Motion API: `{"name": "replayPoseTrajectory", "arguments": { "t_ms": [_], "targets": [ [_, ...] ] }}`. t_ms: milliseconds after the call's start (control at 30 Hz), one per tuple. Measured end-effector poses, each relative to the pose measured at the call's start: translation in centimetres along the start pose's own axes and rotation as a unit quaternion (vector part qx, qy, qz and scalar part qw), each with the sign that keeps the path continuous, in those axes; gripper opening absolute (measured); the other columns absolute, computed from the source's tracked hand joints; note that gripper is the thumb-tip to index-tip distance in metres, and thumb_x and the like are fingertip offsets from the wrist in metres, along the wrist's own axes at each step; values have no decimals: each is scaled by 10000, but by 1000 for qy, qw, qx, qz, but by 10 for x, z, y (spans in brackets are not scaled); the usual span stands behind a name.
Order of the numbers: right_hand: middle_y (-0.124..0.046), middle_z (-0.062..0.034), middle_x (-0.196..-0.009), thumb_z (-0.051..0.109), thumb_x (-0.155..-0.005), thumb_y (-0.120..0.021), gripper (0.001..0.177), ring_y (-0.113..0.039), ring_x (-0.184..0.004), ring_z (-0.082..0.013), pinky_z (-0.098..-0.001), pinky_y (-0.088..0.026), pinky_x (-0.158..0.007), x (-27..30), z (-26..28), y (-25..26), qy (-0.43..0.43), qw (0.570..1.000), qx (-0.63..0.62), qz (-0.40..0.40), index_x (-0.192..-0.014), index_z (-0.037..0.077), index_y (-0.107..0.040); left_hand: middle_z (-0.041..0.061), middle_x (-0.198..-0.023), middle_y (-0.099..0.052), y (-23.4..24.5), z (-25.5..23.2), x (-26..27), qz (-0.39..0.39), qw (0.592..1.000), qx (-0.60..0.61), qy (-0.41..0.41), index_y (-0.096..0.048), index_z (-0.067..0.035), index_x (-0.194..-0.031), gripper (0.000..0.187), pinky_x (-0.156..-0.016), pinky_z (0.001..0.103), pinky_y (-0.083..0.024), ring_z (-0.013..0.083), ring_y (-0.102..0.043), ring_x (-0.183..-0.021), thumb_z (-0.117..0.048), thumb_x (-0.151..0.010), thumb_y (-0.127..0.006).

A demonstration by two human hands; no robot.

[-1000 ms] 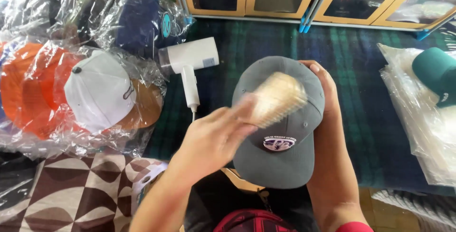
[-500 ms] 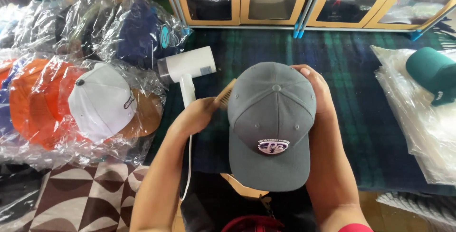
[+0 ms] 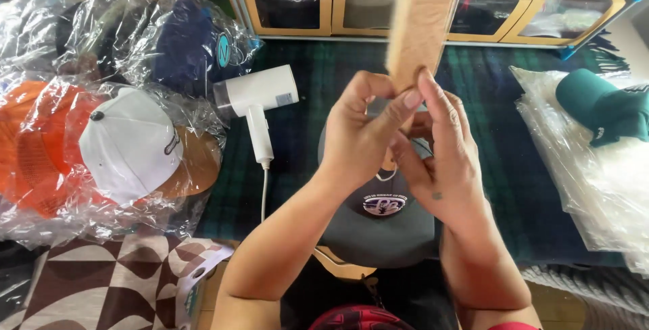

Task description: Brushing a grey baseball cap with a wooden brush to clean its exterior and interior surfaces.

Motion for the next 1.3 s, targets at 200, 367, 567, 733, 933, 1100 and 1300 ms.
{"name": "replayPoseTrajectory", "arguments": {
  "t_ms": [200, 367, 567, 733, 933, 1100, 1300],
  "targets": [
    [-575, -21, -821, 81, -950, -568, 537, -491, -646, -153, -330, -449, -672, -5, -56, 6, -125, 989, 84, 12, -1488, 76, -568, 46, -1143, -735, 34, -24, 45, -101, 866, -392, -293, -687, -71, -1125, 133, -1075, 381, -449, 255, -679, -1173, -74, -1026, -598],
    [-572, -54, -1060, 114, -1023, -586, 440, -600, -900, -172, -291, -519, -782, -3, -28, -12, 98, 971, 64, 209, -1461, 127, -548, 177, -1270, -566, 95, 44, 71, -199, 910, -271, -243, -512, -47, -1169, 131, -1077, 384, -460, 289, -591, -1208, -58, -1041, -492],
    [-680, -87, -945, 305, -1067, -454, 486, -542, -574, -189, -313, -462, -529, -55, -123, -27, -226, 888, 160, 367, -1547, 293, -533, 239, -1313, -548, 90, 33, 66, -154, 911, -299, -241, -531, -20, -1139, 130, -1155, 470, -441, 367, -528, -1364, -79, -1063, -444],
    [-606, -181, -638, 274, -1038, -553, 338, -516, -392, -253, -362, -447, -328, -18, -218, -30, -345, 880, 4, 327, -1297, 169, -744, 152, -1138, -655, 116, 35, 29, -113, 919, -297, -234, -636, -31, -1082, 80, -1009, 462, -506, 370, -651, -1186, -78, -1017, -634],
    [-665, -189, -718, 302, -1055, -582, 334, -612, -475, -279, -412, -488, -358, -15, -199, 10, -313, 920, 51, 230, -1345, 206, -716, 50, -869, -675, 136, 96, -46, -9, 984, -167, -60, -744, -103, -1088, 206, -803, 341, -537, 122, -617, -841, -274, -975, -720],
    [-696, -150, -802, 299, -1032, -545, 337, -661, -608, -408, -526, -539, -486, -30, -61, -18, -35, 945, 155, 284, -1325, 299, -712, 129, -998, -699, 137, 148, -64, 58, 995, -79, -27, -725, -25, -1092, 259, -959, 340, -484, 207, -625, -964, -156, -1055, -505],
    [-745, -167, -721, 365, -1049, -496, 358, -673, -512, -318, -434, -598, -436, -17, -218, -21, -310, 874, 134, 350, -1304, 269, -729, 99, -1088, -738, 135, 142, -52, 52, 995, -82, 8, -751, -108, -1176, 300, -989, 337, -472, 157, -603, -984, -312, -1056, -567]
  ]
}}
Point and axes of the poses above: each hand's wrist, its own x-axis away from the middle knuckle, its own y-axis out of the back of the hand, z = x × y, the point moved 10 cm from there along -x, towards the middle knuckle
